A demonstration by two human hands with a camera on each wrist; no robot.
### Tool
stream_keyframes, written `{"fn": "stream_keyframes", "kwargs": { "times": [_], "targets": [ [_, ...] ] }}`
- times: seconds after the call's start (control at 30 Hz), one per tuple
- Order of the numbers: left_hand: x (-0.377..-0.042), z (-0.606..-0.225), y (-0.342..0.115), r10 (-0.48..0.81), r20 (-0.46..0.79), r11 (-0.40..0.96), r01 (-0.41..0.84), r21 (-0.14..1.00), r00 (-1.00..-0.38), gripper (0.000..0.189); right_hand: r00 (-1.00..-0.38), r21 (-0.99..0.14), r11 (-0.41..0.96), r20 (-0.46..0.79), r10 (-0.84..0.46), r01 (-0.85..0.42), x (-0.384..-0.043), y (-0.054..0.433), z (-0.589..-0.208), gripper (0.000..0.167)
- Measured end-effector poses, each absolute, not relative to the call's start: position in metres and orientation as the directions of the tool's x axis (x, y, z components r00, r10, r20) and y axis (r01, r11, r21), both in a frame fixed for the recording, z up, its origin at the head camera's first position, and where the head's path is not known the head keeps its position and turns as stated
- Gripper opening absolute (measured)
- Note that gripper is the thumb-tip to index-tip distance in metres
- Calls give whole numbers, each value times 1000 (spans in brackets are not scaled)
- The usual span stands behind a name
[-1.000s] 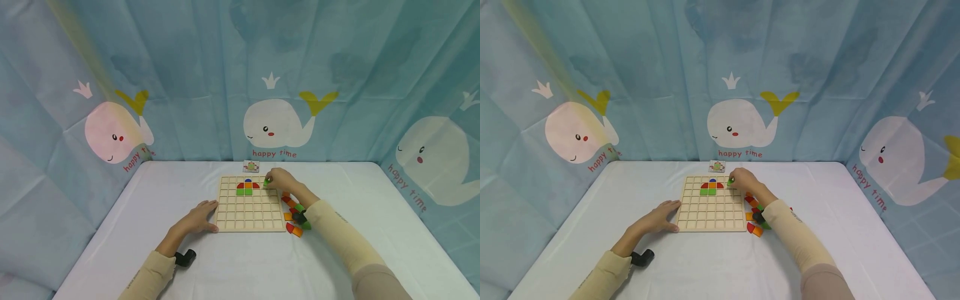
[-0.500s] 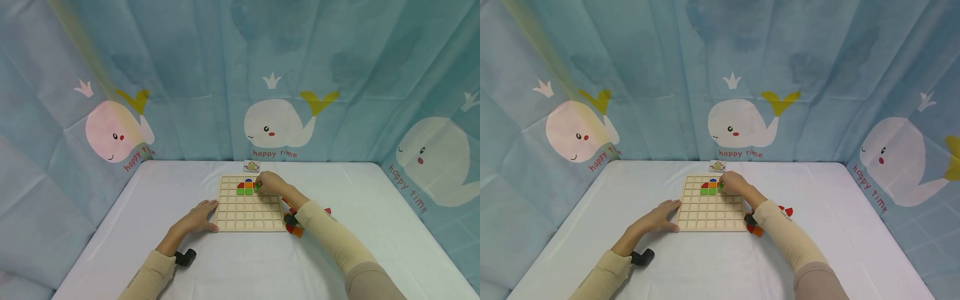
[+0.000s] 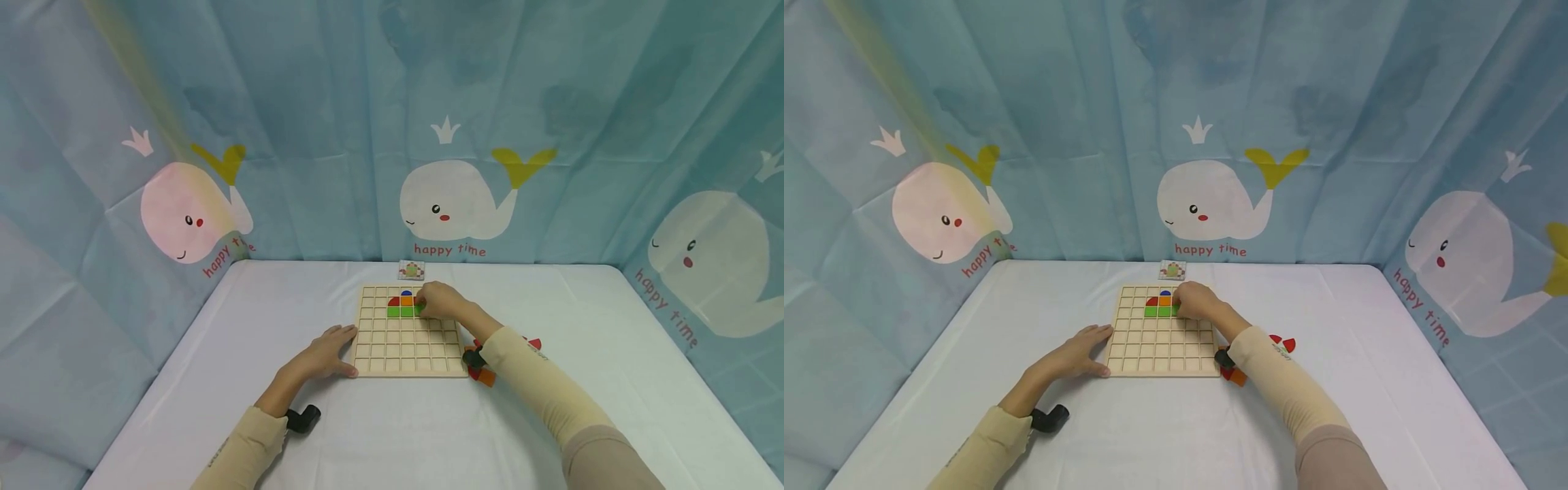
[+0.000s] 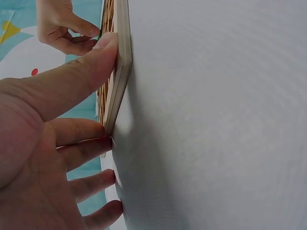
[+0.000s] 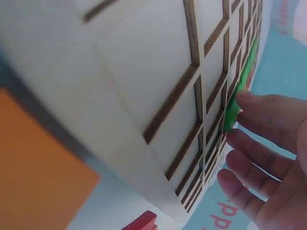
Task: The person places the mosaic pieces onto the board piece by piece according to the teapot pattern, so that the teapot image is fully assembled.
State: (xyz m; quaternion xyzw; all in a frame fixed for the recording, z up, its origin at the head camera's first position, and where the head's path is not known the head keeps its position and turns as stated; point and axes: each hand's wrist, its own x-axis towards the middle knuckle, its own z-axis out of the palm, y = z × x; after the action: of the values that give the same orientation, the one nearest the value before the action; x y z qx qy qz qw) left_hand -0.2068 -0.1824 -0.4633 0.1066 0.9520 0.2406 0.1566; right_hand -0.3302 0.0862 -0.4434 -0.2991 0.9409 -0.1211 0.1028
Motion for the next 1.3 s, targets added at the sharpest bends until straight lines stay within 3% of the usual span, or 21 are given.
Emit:
{"fn": "stream_keyframes", "kwargs": {
  "times": [0.47, 0.73, 1.07, 1.3],
  "targets": [
    [-207, -462, -181, 266, -246, 869, 122, 480, -932, 92, -803, -307, 797, -142, -578, -520, -330, 86, -447, 18],
    [-207, -464, -179, 260, -245, 876, 121, 466, -934, 94, -800, -379, 763, -90, -594, -524, -329, 100, -431, 19],
    [-208, -463, -180, 260, -248, 878, 122, 462, -933, 94, -822, -348, 781, -49, -568, -519, -324, 128, -409, 24],
    [-208, -463, -182, 276, -239, 868, 134, 478, -931, 93, -874, -343, 838, -89, -478, -424, -325, 147, -416, 25]
  ]
}}
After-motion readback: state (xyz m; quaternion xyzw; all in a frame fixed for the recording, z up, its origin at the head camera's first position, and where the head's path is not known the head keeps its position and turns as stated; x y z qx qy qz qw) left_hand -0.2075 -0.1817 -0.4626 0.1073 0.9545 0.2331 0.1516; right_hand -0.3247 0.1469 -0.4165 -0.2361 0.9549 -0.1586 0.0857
